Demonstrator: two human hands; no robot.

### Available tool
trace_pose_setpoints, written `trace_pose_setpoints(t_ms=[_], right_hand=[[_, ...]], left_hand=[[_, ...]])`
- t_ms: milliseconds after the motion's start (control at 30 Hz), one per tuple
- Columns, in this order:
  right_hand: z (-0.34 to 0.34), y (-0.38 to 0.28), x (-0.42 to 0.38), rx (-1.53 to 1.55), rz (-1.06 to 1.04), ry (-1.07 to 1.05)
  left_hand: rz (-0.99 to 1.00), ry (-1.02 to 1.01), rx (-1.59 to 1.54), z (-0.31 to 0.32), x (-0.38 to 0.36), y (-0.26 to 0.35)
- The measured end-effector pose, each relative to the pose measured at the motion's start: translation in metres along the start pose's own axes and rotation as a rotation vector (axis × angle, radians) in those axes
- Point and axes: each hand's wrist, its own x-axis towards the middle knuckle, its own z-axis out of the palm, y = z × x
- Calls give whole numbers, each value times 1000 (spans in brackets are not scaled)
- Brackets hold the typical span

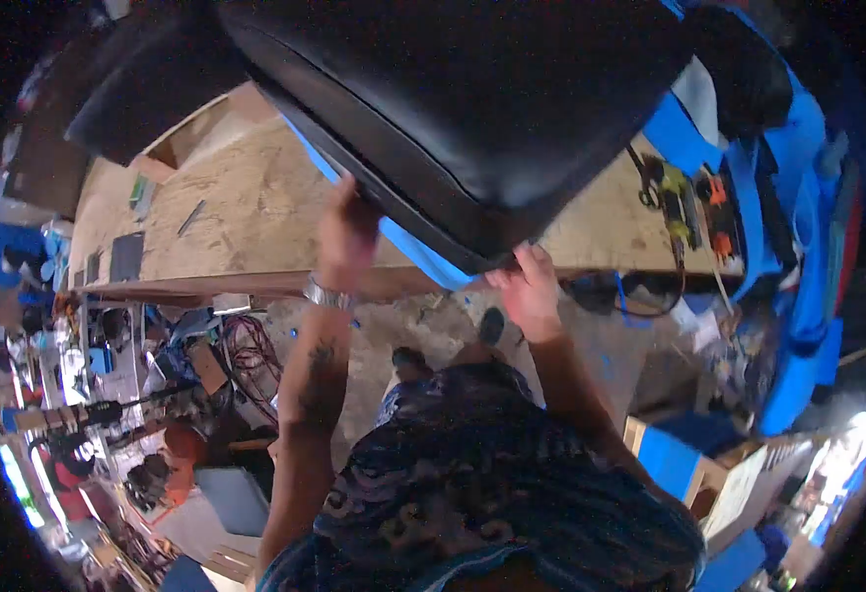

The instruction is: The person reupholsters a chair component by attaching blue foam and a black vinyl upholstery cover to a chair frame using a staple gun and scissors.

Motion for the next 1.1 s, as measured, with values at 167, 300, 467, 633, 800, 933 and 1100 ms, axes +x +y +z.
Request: trace_pose_setpoints(t_ms=[167,300,467,633,800,933,1100], right_hand=[[-54,-71,9,174,103,416],[-154,-152,76,126,-5,510],[-236,-196,155,32,114,474],[-250,-181,141,-101,-19,555],[-174,-124,32,-122,-173,468],[-23,-99,3,-81,188,48],[76,-79,25,408,-9,219]], left_hand=[[-220,38,629,71,-31,-55],[-102,-124,0,113,-22,-95],[-36,25,-233,117,-32,-76],[34,-68,-321,103,-36,-55],[-43,-55,-247,85,-38,-45],[-182,-102,-204,68,-34,-27],[-108,-157,472,-2,9,11]])
